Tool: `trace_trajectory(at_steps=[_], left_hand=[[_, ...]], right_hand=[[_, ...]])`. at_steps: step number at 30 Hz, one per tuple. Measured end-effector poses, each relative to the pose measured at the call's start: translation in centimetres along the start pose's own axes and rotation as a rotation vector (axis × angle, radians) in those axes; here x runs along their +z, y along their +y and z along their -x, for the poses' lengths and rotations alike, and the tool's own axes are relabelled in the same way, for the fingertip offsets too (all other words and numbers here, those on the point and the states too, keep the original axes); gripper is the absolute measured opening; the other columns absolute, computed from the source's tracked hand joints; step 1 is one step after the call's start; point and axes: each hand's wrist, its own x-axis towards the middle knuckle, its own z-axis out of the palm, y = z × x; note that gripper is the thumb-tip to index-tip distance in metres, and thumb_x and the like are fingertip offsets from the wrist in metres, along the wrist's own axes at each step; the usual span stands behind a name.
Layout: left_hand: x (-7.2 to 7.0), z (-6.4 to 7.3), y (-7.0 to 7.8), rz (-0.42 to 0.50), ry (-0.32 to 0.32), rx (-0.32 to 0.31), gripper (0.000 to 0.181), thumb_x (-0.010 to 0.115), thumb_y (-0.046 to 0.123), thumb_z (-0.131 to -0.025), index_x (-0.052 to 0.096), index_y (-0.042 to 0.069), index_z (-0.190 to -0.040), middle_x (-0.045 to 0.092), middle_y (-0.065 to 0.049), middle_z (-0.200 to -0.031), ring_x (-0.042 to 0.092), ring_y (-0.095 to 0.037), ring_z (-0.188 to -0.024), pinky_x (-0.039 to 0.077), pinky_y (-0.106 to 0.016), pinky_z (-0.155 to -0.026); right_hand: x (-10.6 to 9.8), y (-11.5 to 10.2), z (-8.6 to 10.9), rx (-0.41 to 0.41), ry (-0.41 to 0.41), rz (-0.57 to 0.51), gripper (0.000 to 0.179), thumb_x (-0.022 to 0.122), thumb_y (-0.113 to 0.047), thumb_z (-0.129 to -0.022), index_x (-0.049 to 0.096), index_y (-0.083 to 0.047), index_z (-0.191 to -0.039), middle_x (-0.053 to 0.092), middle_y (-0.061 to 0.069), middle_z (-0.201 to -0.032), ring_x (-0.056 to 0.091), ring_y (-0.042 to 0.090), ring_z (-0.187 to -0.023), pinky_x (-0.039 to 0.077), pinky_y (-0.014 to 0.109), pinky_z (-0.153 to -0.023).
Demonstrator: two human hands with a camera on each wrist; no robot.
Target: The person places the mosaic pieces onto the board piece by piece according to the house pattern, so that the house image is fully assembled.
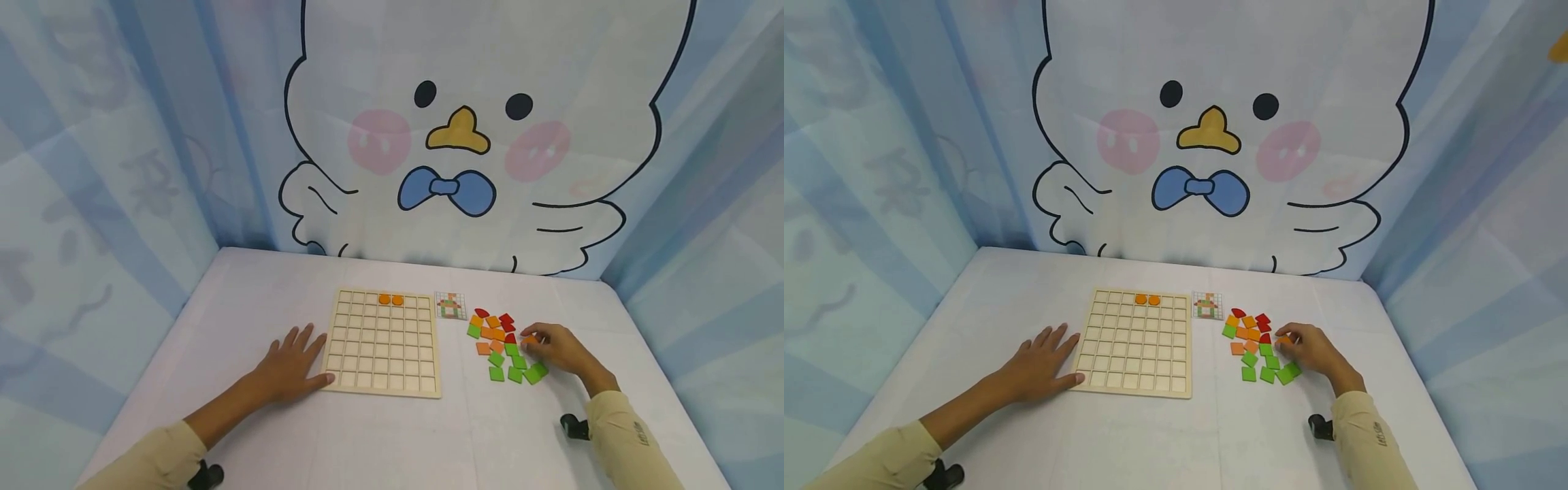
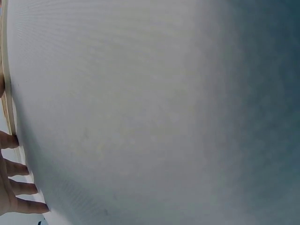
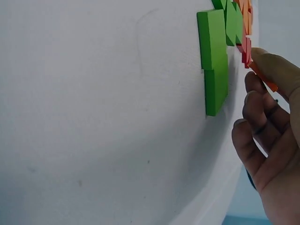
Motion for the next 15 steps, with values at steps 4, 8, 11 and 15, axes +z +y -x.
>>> trace_trajectory(at_steps=[4,8,11,15], left_hand=[[0.0,0.0,0.0,-0.002,0.001,0.001,0.083,0.057,0.062,-0.093,0.041,0.006,-0.152,0.031,-0.027,-0.159,0.03,-0.053,-0.145,0.033,-0.074,-0.106],[0.0,-0.1,-0.1,-0.005,0.002,0.002,0.084,0.057,0.062,-0.093,0.041,0.006,-0.152,0.031,-0.027,-0.159,0.03,-0.053,-0.144,0.033,-0.074,-0.105],[0.1,-0.1,-0.2,-0.002,-0.001,0.004,0.084,0.057,0.062,-0.093,0.04,0.006,-0.153,0.031,-0.027,-0.16,0.03,-0.053,-0.145,0.032,-0.075,-0.105],[0.1,-0.1,-0.2,0.008,-0.01,0.008,0.084,0.056,0.062,-0.093,0.039,0.005,-0.153,0.03,-0.027,-0.16,0.028,-0.054,-0.145,0.031,-0.075,-0.106]], right_hand=[[-0.5,-0.4,0.3,-0.007,0.043,-0.022,0.031,0.071,-0.02,-0.094,0.069,-0.005,-0.121,0.058,0.007,-0.093,0.052,0.022,-0.084,0.048,0.027,-0.066],[-0.8,-0.8,0.3,-0.022,0.069,-0.082,0.035,0.071,-0.024,-0.094,0.068,-0.005,-0.122,0.057,0.009,-0.095,0.053,0.021,-0.081,0.049,0.025,-0.064],[-0.8,-1.3,0.2,-0.026,0.06,-0.133,0.036,0.071,-0.028,-0.094,0.067,-0.004,-0.122,0.058,0.008,-0.092,0.054,0.021,-0.076,0.05,0.025,-0.064],[-0.6,-2.3,0.1,-0.032,0.05,-0.184,0.037,0.071,-0.027,-0.095,0.065,-0.003,-0.122,0.057,0.008,-0.089,0.055,0.021,-0.072,0.05,0.025,-0.062]])
